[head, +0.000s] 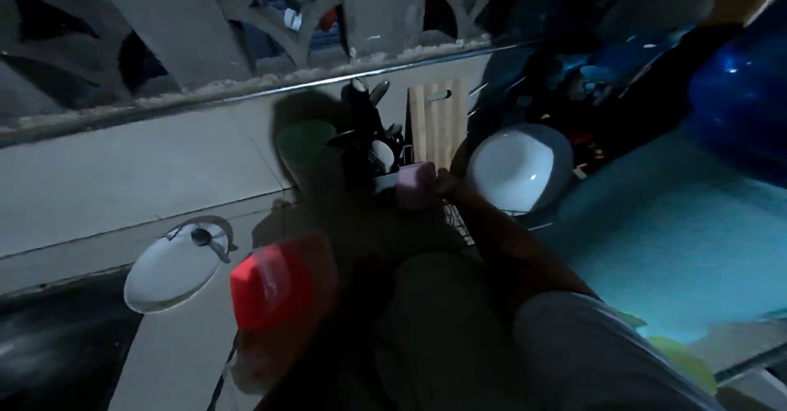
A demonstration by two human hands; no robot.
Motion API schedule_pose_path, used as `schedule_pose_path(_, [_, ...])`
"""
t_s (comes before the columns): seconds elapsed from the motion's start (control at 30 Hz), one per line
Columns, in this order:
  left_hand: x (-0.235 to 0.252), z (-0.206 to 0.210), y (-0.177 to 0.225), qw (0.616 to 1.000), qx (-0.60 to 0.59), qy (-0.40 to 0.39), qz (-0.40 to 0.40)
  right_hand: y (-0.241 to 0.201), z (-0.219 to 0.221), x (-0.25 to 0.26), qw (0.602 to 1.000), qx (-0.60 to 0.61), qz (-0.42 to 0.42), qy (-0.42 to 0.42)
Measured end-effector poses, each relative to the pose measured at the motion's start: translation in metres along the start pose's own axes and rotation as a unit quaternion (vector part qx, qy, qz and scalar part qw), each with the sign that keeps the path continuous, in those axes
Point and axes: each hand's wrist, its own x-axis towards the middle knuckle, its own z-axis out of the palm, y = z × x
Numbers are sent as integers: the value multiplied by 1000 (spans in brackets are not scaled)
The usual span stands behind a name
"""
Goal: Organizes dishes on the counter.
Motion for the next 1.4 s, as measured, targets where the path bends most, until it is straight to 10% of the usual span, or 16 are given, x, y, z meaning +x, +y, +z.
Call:
schedule_pose_path(0.47, [-10,0,-1,999,-8,23,28,-26,-29,-7,993,51,97,31])
schedule_pose_path(0.8, [-9,2,-14,988,-129,54,70,-81,-92,-157,956,194,-122,183])
schedule_pose_path(1.1, [-13,12,2,849,-432,238,191,-78,-7,-257,916,382,-92,80])
schedule_pose_path(1.4, [-88,-57,-22,917,-68,388,71,-56,-26,-296,968,167,-168,78])
